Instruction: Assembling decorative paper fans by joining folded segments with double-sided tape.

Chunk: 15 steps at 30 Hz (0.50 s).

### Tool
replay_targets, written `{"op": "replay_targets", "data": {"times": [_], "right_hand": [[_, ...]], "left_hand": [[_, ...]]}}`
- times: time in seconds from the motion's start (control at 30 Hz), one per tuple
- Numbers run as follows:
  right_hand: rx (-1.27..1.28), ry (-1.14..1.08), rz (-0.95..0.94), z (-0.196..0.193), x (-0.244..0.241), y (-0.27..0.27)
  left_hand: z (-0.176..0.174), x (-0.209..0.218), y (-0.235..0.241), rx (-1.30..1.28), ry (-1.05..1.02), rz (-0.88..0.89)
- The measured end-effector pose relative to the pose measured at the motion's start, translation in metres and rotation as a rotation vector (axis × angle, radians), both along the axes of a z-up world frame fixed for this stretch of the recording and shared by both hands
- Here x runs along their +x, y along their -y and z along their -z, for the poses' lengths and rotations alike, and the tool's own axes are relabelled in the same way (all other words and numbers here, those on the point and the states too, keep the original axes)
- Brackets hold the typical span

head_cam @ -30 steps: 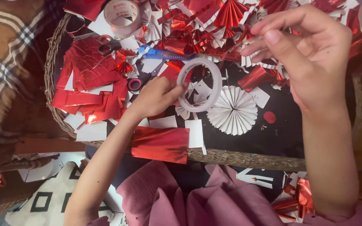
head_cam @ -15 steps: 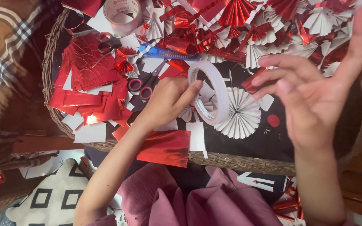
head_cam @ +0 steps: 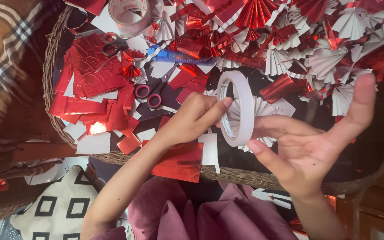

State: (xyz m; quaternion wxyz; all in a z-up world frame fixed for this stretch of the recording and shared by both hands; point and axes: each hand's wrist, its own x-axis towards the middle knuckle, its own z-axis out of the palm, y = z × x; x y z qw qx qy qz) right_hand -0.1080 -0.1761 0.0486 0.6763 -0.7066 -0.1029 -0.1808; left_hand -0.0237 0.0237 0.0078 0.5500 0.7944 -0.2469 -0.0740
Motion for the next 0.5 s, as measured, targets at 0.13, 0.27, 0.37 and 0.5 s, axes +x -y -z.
{"op": "replay_targets", "data": {"times": [0.13, 0.27, 0.37, 0.5], "right_hand": [[0.076, -0.063, -0.066, -0.015, 0.006, -0.007], [0.029, -0.019, -0.128, -0.021, 0.010, -0.010], [0.005, -0.021, -0.111, -0.027, 0.009, -0.013], [-0.163, 0.063, -0.018, -0.032, 0.008, -0.014]], "left_hand": [[0.005, 0.001, 0.008, 0.019, 0.037, 0.015], [0.003, 0.002, 0.012, 0.012, 0.111, 0.052], [0.001, 0.002, 0.013, 0.029, 0.163, 0.068], [0.007, 0.002, 0.013, 0.024, 0.247, 0.060]]}}
